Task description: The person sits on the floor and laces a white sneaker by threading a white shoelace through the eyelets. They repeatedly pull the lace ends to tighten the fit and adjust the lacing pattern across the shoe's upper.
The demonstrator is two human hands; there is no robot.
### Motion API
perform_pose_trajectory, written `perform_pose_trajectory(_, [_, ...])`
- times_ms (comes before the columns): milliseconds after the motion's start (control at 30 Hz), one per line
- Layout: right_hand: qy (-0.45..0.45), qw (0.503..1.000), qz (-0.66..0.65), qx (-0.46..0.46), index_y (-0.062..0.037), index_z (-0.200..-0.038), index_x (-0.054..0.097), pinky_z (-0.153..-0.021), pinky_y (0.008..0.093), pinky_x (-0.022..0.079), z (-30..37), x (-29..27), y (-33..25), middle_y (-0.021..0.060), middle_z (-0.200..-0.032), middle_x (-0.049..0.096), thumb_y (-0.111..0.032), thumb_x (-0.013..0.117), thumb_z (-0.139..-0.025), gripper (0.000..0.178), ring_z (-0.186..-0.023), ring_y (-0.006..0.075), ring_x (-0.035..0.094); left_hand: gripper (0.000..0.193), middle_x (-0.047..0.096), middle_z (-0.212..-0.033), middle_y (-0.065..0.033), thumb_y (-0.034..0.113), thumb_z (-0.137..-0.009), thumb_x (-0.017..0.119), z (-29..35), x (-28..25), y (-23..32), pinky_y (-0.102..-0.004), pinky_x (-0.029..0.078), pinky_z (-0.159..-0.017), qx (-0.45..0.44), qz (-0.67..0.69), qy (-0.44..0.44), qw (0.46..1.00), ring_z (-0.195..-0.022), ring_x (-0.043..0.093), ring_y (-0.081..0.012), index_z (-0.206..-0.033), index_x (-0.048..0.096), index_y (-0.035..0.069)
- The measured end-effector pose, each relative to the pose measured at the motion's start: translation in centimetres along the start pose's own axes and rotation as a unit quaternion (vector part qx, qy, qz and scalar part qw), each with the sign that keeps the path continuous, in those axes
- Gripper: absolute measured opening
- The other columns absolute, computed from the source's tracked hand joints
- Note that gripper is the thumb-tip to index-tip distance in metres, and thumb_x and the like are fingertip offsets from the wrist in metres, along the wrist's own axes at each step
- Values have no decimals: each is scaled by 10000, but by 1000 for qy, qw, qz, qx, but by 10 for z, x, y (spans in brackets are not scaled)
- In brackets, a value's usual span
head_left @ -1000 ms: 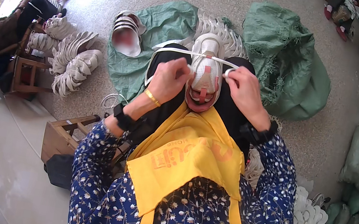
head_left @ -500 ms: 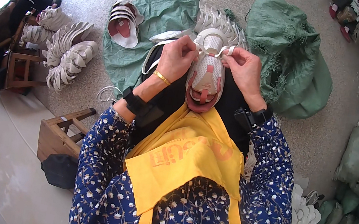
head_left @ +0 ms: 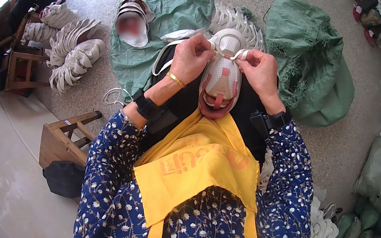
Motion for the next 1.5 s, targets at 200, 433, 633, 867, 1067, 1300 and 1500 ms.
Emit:
perform_pose_trajectory(200, [-5,1000,8,-5,-4,-884,770,-640,278,538,4,-1,-5,96,-744,754,-68,771,-807,100,-674,113,703,100,749,-889,-87,-1,-913,669,-1,3,2,-262,573,-775,-7,11,9,1000,-833,727,-118,-918,570,-10])
perform_pose_trajectory(433, [16,999,23,-26,2,-890,754,-652,277,544,7,2,-7,96,-754,752,-71,771,-822,101,-681,138,719,98,750,-848,-82,-1,-896,685,-3,3,2,-263,577,-737,-2,-5,17,1000,-805,732,-118,-899,587,-7])
perform_pose_trajectory(633, [23,999,17,-24,1,-892,745,-653,279,544,9,1,-11,96,-756,750,-77,770,-829,103,-678,144,721,82,694,-730,-136,-10,-780,688,-1,6,10,-348,543,-645,60,-124,78,987,-664,708,-261,-809,612,-7])
perform_pose_trajectory(867, [5,999,34,-11,8,-918,733,-677,240,534,10,1,-16,35,-803,740,-53,757,-867,83,-729,71,674,68,700,-705,-89,39,-786,703,-1,3,11,-316,541,-630,68,-161,70,982,-644,700,-177,-833,662,14])
perform_pose_trajectory(1067, [12,999,-27,11,-2,-918,759,-679,254,555,7,3,-10,72,-778,763,-49,767,-822,107,-720,105,720,46,685,-716,-136,18,-773,665,-16,4,18,-372,535,-646,118,-214,11,970,-663,695,-268,-814,647,10])
perform_pose_trajectory(1300, [-13,999,-20,36,-5,-908,763,-687,255,563,0,4,-7,78,-791,769,-74,784,-803,128,-719,107,724,54,668,-704,-154,30,-766,665,-18,6,14,-402,523,-638,132,-223,-13,966,-669,683,-314,-788,623,3])
perform_pose_trajectory(1500, [-25,999,13,47,-19,-886,727,-677,291,573,-5,0,-6,78,-760,750,-113,811,-782,164,-700,148,730,128,667,-710,-127,40,-770,706,-16,9,7,-376,530,-637,142,-214,11,966,-663,685,-287,-828,600,-4])
Point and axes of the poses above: each hand's wrist, its own z-axis away from the middle knuckle, its own x-axis out of the palm, y = z × x, the point moved 3 cm from there along -z, towards the middle knuckle
